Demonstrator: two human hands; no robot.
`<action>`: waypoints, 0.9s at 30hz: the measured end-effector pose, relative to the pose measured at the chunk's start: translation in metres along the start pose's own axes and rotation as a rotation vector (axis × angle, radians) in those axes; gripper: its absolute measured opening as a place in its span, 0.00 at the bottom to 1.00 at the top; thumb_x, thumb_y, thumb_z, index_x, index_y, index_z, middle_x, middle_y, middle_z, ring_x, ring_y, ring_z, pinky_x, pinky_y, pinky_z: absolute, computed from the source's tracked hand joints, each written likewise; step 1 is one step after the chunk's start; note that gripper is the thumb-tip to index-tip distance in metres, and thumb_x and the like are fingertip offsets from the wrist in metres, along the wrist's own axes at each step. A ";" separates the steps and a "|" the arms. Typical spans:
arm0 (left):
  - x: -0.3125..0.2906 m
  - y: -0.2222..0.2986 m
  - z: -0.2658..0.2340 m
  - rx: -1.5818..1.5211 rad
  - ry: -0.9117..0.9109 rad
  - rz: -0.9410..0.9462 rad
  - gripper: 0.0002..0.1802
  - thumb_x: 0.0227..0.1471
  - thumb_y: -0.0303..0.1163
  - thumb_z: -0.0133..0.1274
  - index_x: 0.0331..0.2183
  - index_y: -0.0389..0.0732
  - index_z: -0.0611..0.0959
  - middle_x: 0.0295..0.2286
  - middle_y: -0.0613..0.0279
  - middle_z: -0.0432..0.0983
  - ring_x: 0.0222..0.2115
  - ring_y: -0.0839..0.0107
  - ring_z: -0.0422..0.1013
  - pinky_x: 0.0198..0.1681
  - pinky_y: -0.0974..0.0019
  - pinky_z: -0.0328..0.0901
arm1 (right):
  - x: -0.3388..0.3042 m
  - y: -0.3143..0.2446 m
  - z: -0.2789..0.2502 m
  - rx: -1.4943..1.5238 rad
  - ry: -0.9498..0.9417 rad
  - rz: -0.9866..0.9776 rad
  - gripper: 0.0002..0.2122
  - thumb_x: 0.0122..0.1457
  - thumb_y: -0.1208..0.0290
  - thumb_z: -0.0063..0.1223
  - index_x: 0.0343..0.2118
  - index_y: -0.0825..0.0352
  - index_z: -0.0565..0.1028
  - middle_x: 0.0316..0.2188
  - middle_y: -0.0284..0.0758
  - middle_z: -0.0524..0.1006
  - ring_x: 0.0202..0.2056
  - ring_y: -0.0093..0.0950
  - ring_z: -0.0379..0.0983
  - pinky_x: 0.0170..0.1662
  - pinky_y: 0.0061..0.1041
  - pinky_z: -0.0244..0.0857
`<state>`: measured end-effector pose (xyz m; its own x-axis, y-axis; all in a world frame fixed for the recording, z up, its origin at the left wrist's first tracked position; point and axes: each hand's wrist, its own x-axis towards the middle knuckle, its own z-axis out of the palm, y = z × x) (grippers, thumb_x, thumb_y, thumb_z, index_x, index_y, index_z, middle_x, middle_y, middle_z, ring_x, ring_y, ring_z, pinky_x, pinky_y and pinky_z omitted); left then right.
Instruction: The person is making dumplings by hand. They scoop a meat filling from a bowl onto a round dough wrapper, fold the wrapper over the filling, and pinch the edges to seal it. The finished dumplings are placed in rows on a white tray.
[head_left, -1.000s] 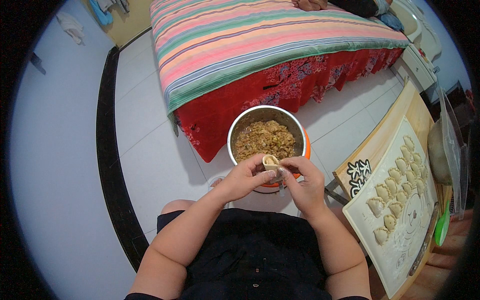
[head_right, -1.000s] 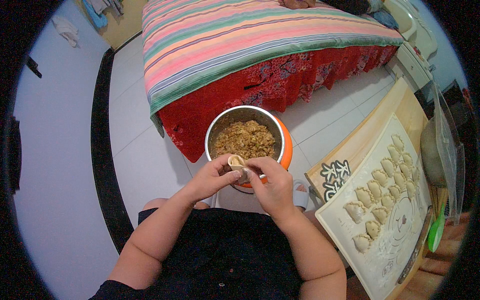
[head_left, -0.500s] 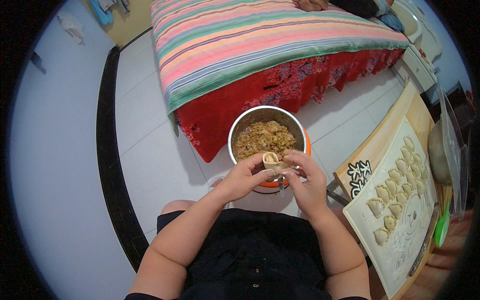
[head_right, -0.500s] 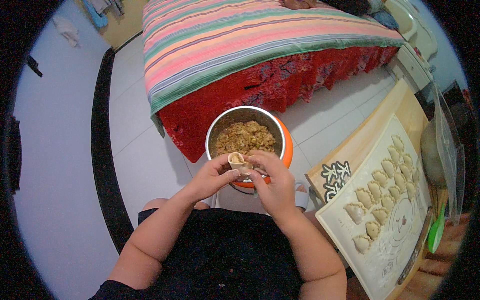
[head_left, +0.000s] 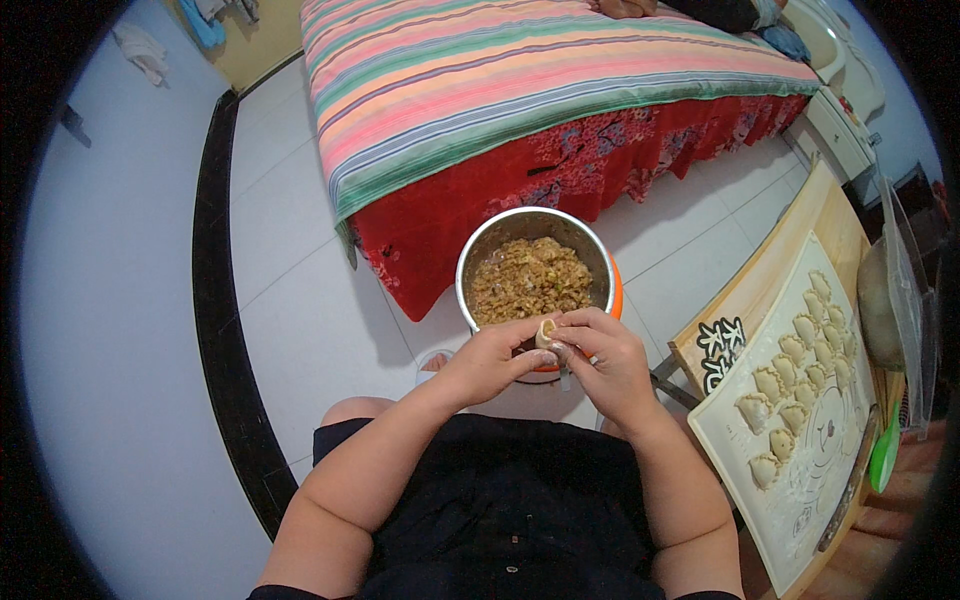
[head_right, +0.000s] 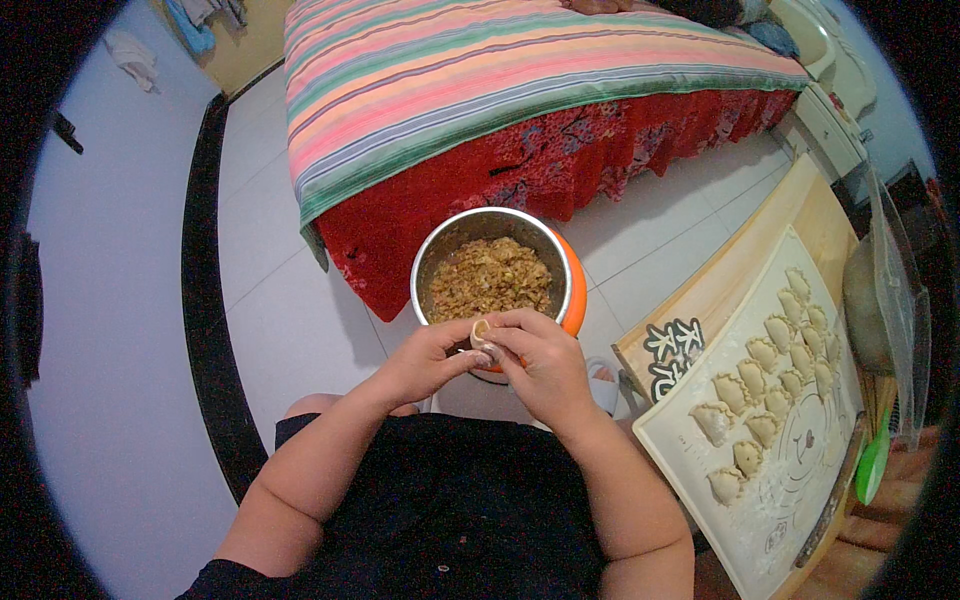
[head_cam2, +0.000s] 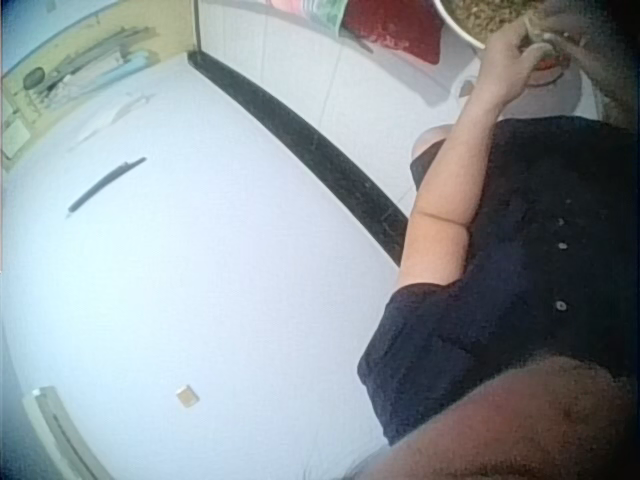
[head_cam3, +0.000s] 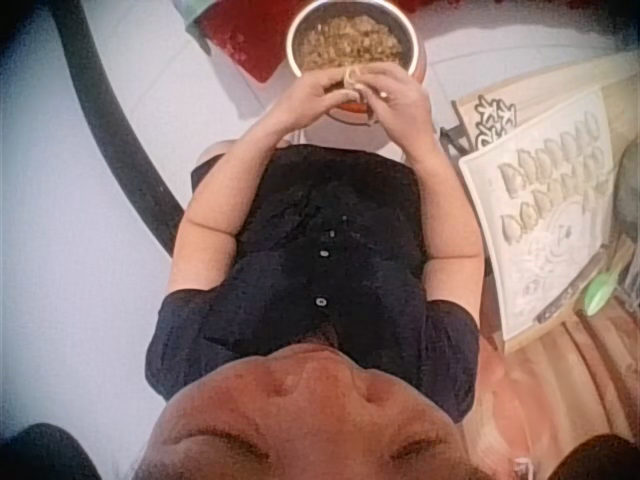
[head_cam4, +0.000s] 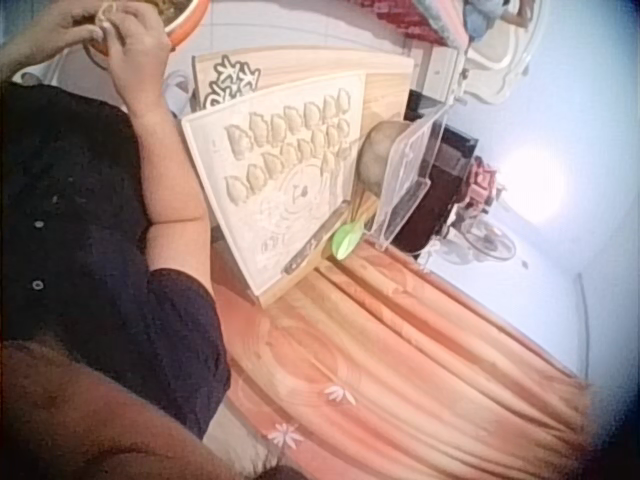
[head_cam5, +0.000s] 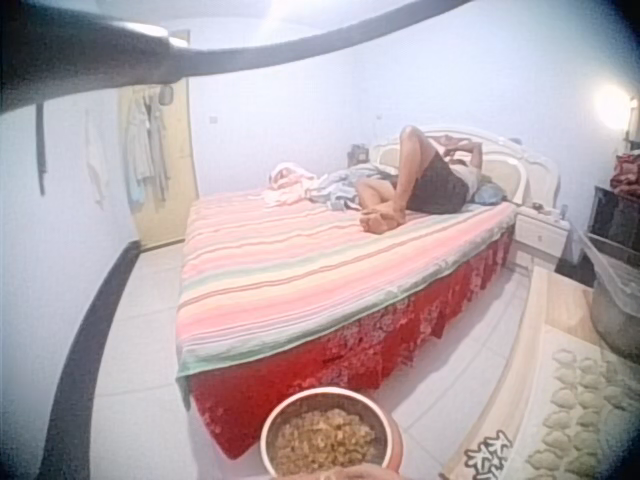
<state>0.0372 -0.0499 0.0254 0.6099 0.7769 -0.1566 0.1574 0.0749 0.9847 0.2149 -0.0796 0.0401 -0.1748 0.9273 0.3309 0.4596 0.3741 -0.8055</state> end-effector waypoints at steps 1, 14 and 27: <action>0.000 0.004 -0.001 0.024 -0.014 -0.024 0.21 0.52 0.27 0.51 0.49 0.39 0.71 0.40 0.62 0.74 0.40 0.76 0.69 0.45 0.70 0.64 | 0.000 0.000 0.000 -0.020 0.004 -0.003 0.08 0.47 0.79 0.56 0.33 0.68 0.77 0.33 0.39 0.76 0.34 0.35 0.75 0.36 0.28 0.69; 0.002 -0.002 -0.003 -0.220 -0.092 -0.106 0.23 0.54 0.28 0.49 0.52 0.38 0.67 0.45 0.61 0.70 0.47 0.73 0.65 0.51 0.67 0.61 | -0.003 0.000 0.007 0.001 0.153 0.035 0.12 0.46 0.82 0.55 0.37 0.68 0.75 0.29 0.40 0.77 0.30 0.36 0.75 0.33 0.29 0.69; 0.006 -0.008 -0.002 -0.239 -0.060 -0.088 0.19 0.56 0.30 0.47 0.50 0.38 0.70 0.44 0.63 0.70 0.44 0.74 0.66 0.49 0.68 0.62 | -0.004 -0.001 0.008 -0.156 0.143 0.004 0.16 0.46 0.84 0.53 0.41 0.68 0.72 0.34 0.42 0.77 0.34 0.38 0.75 0.35 0.30 0.70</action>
<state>0.0381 -0.0449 0.0168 0.6482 0.7227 -0.2401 0.0287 0.2919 0.9560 0.2081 -0.0838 0.0355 -0.0527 0.9135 0.4034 0.5909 0.3542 -0.7249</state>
